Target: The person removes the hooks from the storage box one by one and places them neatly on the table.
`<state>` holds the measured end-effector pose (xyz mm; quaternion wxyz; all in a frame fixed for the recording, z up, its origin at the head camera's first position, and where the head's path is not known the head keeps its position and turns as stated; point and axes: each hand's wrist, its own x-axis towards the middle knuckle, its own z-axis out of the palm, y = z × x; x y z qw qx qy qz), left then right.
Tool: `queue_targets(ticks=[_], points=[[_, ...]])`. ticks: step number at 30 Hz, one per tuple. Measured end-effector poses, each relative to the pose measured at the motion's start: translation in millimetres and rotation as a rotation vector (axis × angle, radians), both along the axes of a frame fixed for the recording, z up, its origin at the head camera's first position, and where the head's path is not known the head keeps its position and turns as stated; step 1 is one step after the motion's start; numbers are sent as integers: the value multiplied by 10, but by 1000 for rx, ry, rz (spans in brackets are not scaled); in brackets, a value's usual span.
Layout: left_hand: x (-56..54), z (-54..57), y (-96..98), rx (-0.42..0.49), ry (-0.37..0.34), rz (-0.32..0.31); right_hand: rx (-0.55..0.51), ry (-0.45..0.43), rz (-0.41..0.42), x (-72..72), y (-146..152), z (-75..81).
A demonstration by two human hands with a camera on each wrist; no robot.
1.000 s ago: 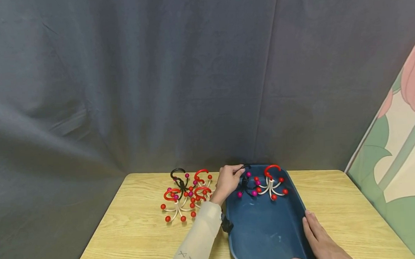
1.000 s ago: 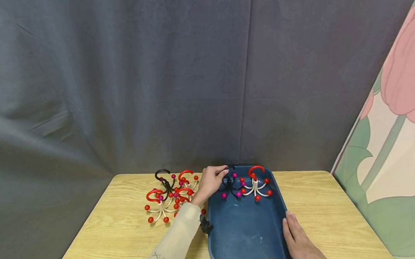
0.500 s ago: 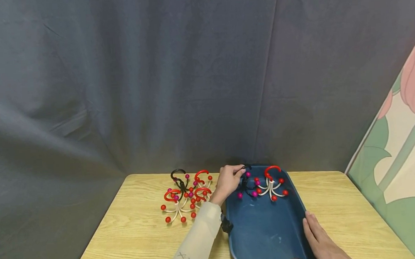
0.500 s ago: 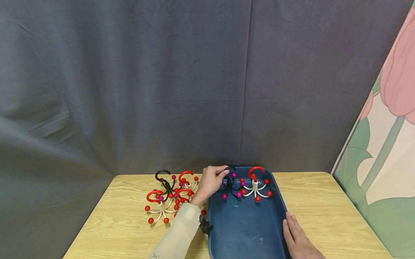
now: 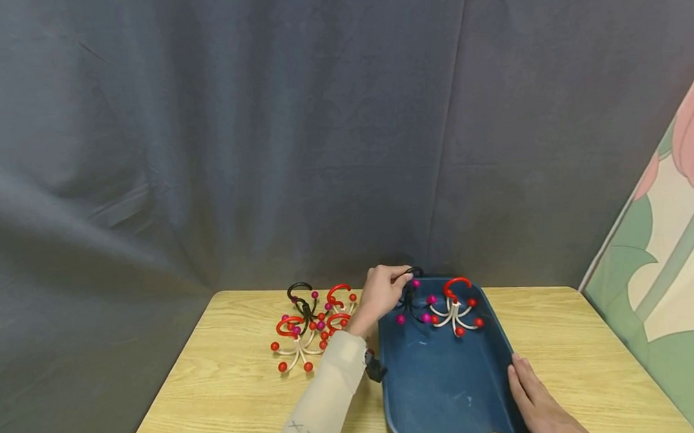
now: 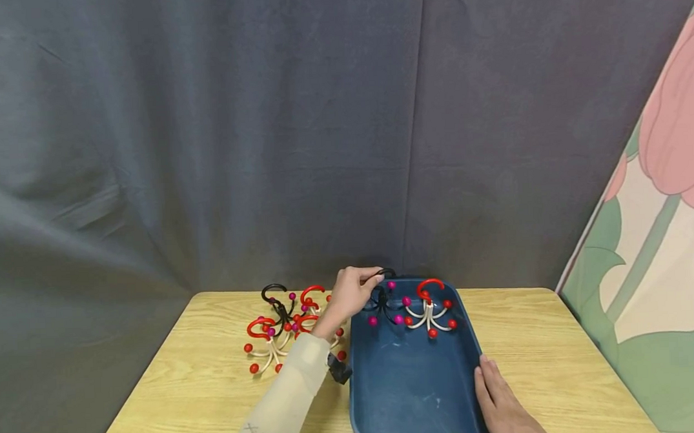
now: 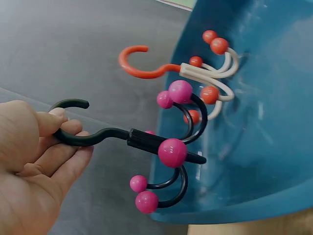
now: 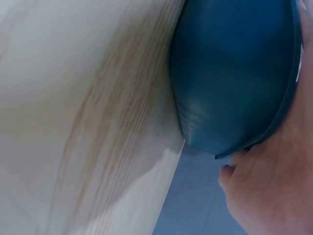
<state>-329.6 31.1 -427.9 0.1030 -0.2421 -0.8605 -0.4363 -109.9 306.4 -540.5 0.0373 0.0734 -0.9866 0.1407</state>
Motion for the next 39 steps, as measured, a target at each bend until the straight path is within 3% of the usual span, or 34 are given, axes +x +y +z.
queue_targets(ticks=[8, 21, 26, 29, 34, 39], points=[[86, 284, -113, 51, -35, -16, 27, 31, 1, 6, -12, 19], [257, 602, -478, 264, -147, -94, 19, 32, 10, -18, -15, 9], [366, 724, -665, 293, -163, -95, -43, -58, 3, -37, -36, 85], [458, 745, -797, 305, -151, -94, -83, -117, -4, -36, -44, 114], [662, 728, -1009, 343, -167, -118, -81, -114, -3, -25, -24, 108], [858, 655, -1152, 300, -155, -94, -85, -134, -10, -22, -1, 97]])
